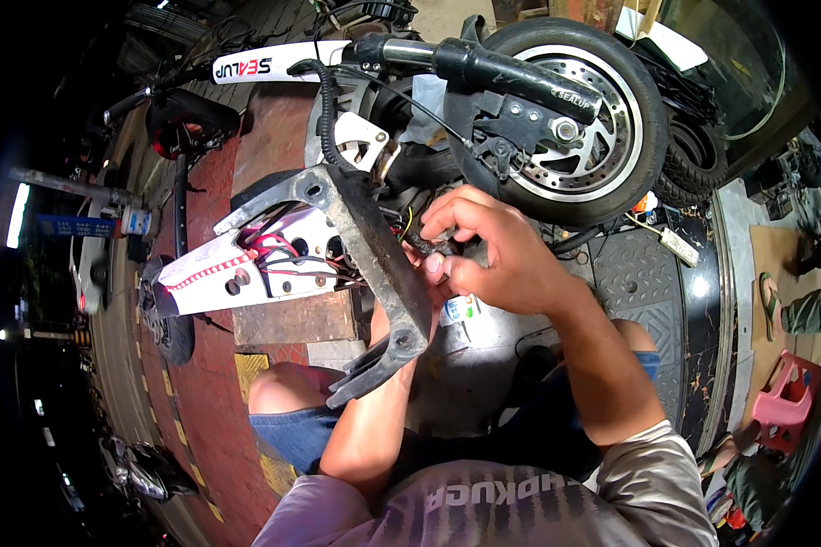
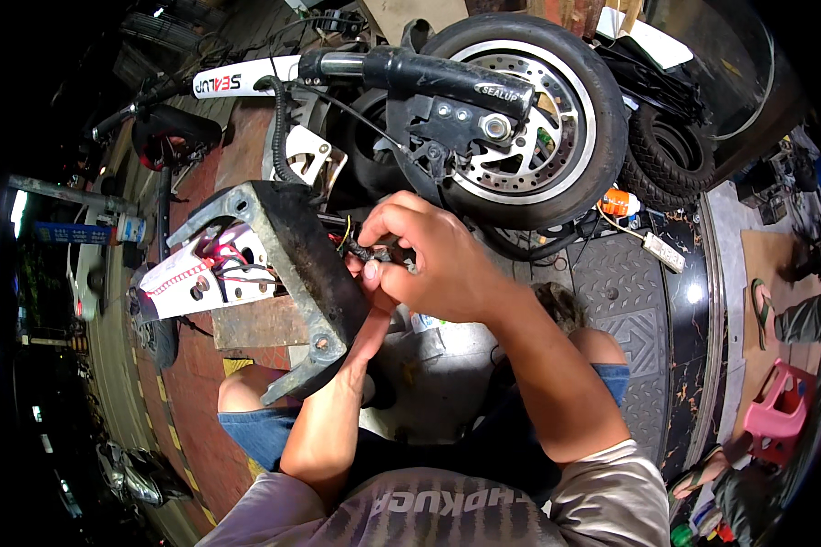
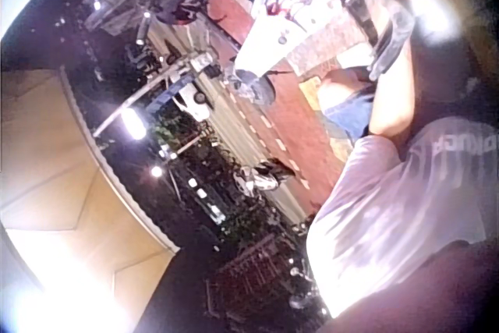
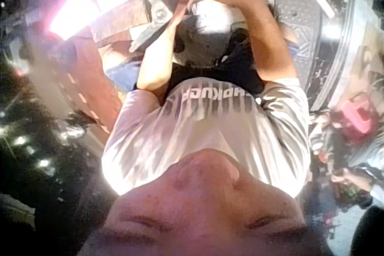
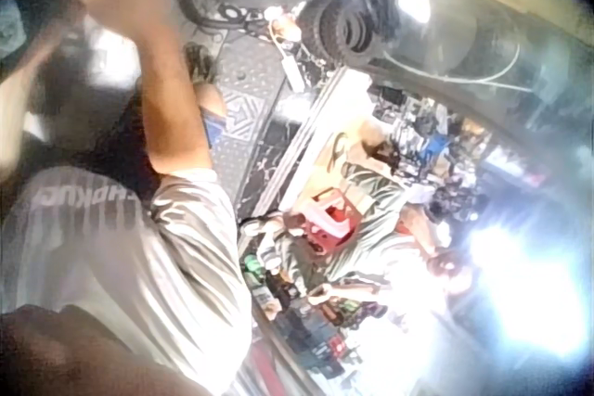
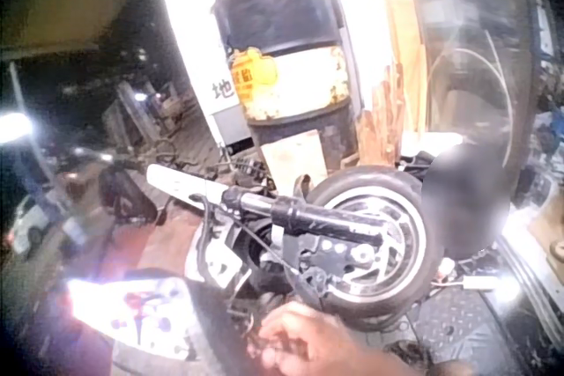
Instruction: The person uses a screwdriver to remove screws from the side panel of an electric scooter, lifts the plastic housing to reveal the wiring, and disconnects several electrical connectors by hand.
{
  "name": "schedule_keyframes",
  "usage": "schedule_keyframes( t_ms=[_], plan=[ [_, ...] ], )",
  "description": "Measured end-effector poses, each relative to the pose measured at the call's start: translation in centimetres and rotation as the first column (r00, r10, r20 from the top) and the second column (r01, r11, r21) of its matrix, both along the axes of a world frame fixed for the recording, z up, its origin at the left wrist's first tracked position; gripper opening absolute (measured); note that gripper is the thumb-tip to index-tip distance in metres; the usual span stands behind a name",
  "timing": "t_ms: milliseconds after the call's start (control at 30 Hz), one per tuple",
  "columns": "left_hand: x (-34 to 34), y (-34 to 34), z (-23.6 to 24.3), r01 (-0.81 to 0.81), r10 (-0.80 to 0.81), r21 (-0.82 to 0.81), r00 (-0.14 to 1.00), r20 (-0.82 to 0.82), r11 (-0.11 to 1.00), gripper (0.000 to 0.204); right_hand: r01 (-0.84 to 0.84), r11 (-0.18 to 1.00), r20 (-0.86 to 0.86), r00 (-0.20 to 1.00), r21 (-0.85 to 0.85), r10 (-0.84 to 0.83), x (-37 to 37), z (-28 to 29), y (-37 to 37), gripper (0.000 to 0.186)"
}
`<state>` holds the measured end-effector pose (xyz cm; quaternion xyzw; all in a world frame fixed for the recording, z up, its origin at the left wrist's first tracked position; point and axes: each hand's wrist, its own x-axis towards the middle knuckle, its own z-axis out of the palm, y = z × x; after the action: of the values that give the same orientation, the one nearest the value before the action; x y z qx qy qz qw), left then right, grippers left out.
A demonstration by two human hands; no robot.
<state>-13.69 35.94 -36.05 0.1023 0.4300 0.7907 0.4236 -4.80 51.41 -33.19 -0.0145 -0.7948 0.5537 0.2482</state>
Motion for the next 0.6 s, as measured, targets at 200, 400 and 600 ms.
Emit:
schedule_keyframes(
  t_ms=[200, 400, 600],
  plan=[
    [0.6, 0.5, 0.2, -0.115, 0.114, 0.004, 0.993, 0.034, 0.993, 0.022, -0.015, 0.998, 0.141, 0.99, 0.068, 0.005, 1.5, -0.1, 0.7, 0.043],
    [-0.1, 0.8, -0.7, -0.049, 0.048, 0.021, 0.998, 0.049, 0.999, 0.017, 0.011, 0.998, 0.118, 0.993, -0.062, -0.004, 1.4, -0.5, 0.8, 0.041],
    [-0.2, 0.8, -0.5, -0.037, 0.037, 0.016, 0.999, 0.011, 0.999, 0.016, -0.04, 0.997, 0.115, 0.992, -0.065, 0.047, 1.7, -0.3, 1.1, 0.039]
  ],
)
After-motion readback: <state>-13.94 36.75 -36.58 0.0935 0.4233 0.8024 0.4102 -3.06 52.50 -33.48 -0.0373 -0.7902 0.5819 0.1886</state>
